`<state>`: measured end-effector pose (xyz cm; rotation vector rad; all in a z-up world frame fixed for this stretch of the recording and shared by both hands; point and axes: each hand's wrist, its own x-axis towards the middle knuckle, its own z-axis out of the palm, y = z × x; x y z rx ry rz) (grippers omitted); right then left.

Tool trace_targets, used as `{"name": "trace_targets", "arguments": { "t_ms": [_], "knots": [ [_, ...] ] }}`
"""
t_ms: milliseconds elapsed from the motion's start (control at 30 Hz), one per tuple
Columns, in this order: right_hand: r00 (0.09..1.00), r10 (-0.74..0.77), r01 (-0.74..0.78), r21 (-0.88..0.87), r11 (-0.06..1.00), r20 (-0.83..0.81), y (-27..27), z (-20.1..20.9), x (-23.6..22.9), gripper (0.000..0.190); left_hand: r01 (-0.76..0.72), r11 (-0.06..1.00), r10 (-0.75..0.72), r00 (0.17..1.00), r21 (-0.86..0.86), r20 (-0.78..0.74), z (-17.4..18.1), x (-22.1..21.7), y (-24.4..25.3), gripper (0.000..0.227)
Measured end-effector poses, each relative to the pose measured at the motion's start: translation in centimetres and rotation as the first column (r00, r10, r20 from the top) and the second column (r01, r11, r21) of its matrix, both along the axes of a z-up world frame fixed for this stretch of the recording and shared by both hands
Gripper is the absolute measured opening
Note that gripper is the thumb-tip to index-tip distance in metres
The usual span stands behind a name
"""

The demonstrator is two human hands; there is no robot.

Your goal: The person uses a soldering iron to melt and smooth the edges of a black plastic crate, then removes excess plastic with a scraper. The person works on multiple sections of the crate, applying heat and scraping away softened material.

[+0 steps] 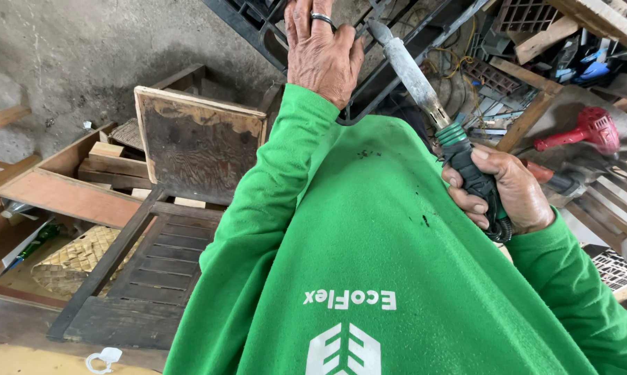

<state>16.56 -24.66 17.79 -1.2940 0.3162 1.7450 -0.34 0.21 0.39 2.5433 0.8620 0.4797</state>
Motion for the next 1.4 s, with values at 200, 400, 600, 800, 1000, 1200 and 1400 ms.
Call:
{"name": "trace_targets", "arguments": {
  "t_ms": [200, 400, 600, 800, 1000, 1200, 1400],
  "knots": [
    [0.996, 0.082, -0.084, 0.069, 0.994, 0.021, -0.3, 0.3, 0.2, 0.046, 0.001, 1.0, -0.001, 1.0, -0.02, 0.002, 0.2, 0.1, 0.1, 0.025],
    [0.999, -0.005, 0.004, 0.026, 1.0, 0.05, 1.1, 0.7, 0.0, 0.042, 0.005, 1.0, -0.005, 1.0, -0.011, 0.005, 0.1, 0.1, 0.1, 0.025],
    [0.998, -0.051, 0.051, -0.007, 0.999, -0.032, 1.5, 0.8, -0.3, 0.045, -0.002, 1.0, 0.002, 1.0, -0.011, 0.003, -0.3, 0.0, 0.0, 0.028],
    [0.992, -0.089, 0.09, 0.008, 0.996, -0.086, 1.5, 0.8, -0.2, 0.043, -0.004, 1.0, 0.003, 1.0, 0.015, 0.015, -0.7, 0.0, 0.0, 0.029],
    [0.344, 0.329, -0.639, -0.037, 0.769, 0.879, 2.7, 2.4, 0.1, 0.05, -0.018, 1.0, 0.018, 0.995, -0.002, 0.098, -0.2, -0.2, -0.2, 0.021],
    [-0.701, 0.271, -0.617, -0.751, 0.235, 0.66, 6.1, 5.4, 2.3, 0.064, -0.075, 0.977, 0.115, 0.973, -0.198, 0.199, 0.4, -0.3, 0.1, 0.032],
    [-0.701, 0.245, -0.657, -0.74, 0.143, 0.67, 9.6, 6.9, 4.6, 0.068, -0.083, 0.985, 0.123, 0.951, -0.149, 0.283, 0.6, -0.2, 0.7, 0.049]
  ]
}}
